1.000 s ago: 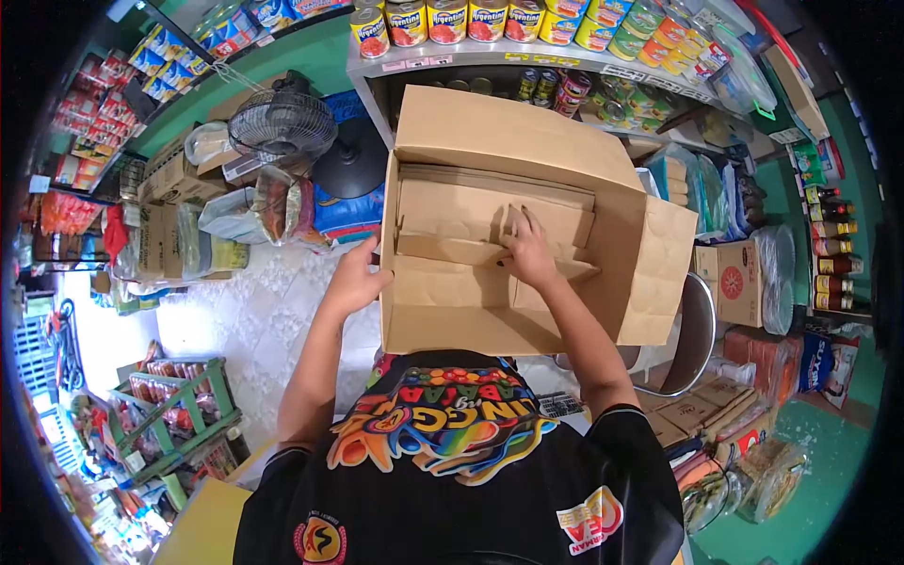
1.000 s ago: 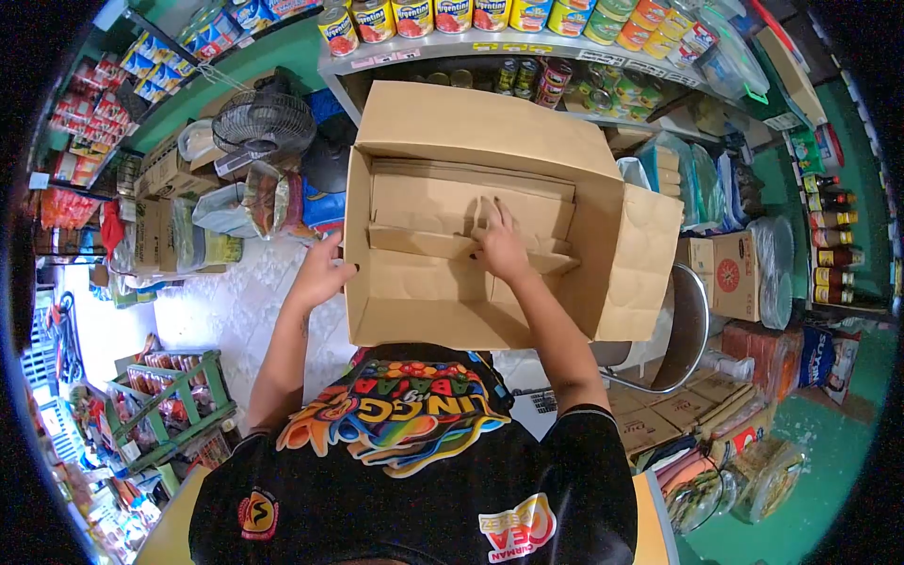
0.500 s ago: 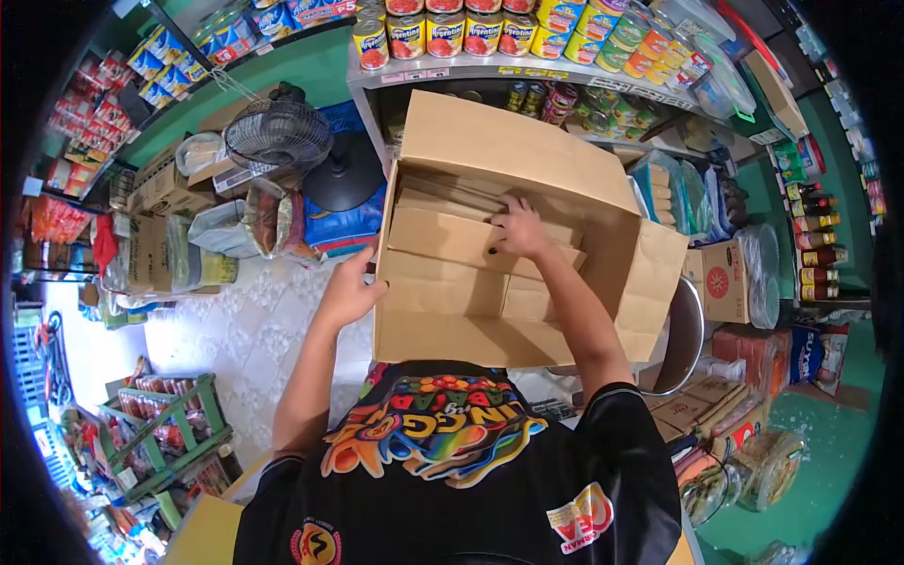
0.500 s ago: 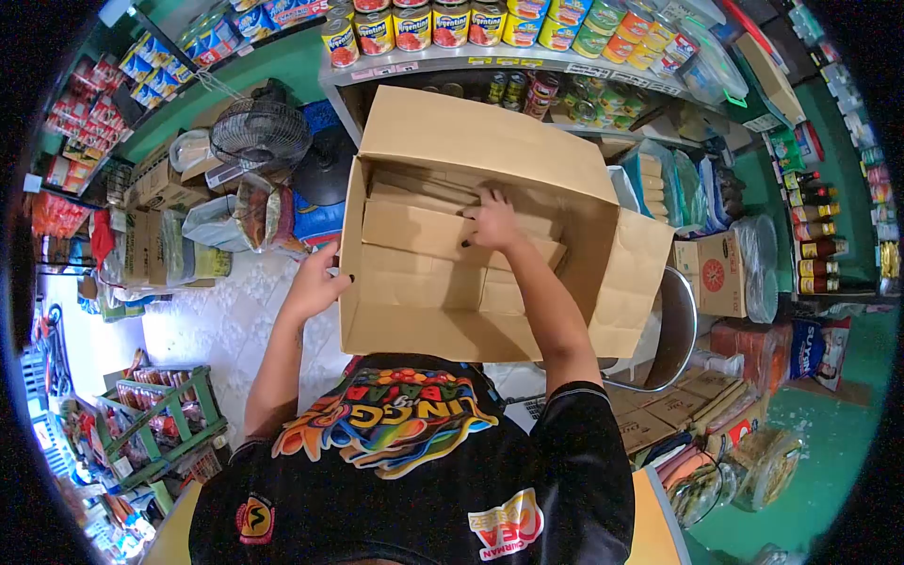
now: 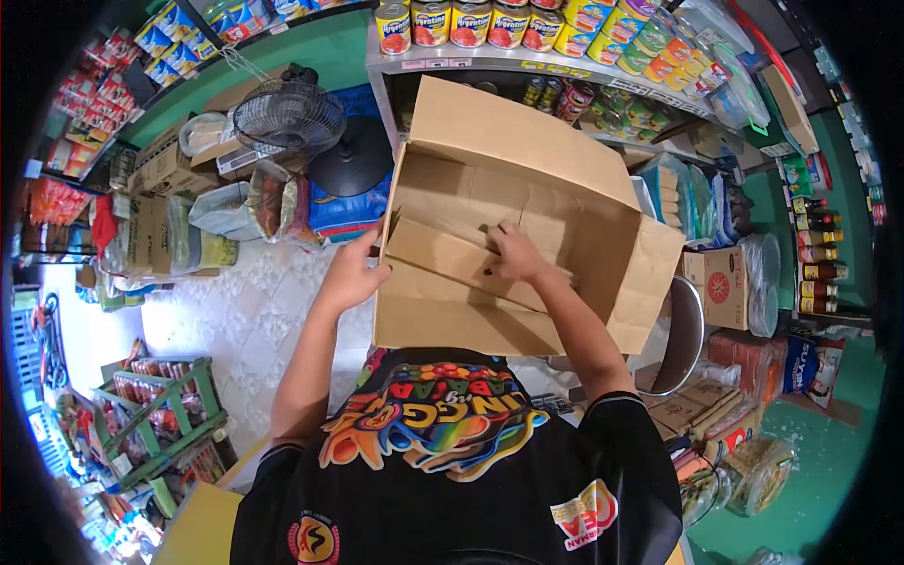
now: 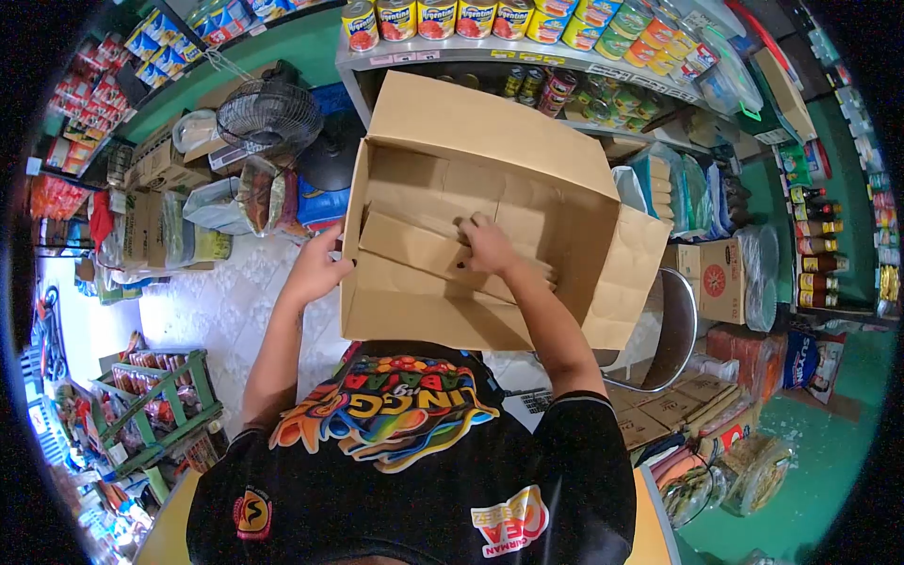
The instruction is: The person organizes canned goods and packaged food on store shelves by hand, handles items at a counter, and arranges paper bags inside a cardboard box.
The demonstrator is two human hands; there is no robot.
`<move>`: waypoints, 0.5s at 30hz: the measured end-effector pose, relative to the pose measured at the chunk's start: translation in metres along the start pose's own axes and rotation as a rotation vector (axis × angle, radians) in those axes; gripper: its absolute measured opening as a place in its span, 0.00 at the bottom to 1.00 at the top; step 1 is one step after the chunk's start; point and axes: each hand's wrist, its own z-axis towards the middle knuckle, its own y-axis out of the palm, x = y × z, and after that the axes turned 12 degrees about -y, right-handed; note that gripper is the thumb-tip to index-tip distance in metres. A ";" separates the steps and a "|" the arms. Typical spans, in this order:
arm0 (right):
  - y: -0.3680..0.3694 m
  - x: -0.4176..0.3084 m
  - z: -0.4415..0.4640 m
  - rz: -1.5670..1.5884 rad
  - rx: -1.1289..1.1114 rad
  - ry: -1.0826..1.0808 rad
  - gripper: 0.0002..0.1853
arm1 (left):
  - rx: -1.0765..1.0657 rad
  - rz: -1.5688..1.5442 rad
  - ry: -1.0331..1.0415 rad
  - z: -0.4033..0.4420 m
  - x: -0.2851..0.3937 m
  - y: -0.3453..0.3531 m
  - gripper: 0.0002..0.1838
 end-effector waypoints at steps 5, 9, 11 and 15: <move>0.016 -0.066 -0.019 0.070 -0.096 0.047 0.21 | 0.002 0.014 -0.001 0.004 -0.006 -0.004 0.41; 0.007 -0.076 -0.022 -0.025 0.034 0.085 0.18 | 0.024 0.031 0.008 0.009 0.001 -0.006 0.43; -0.017 -0.081 -0.023 -0.066 0.141 0.119 0.18 | 0.028 0.034 0.020 0.014 -0.008 -0.006 0.43; -0.044 -0.069 -0.012 -0.183 0.331 0.208 0.21 | -0.027 -0.029 -0.004 0.017 -0.012 -0.010 0.39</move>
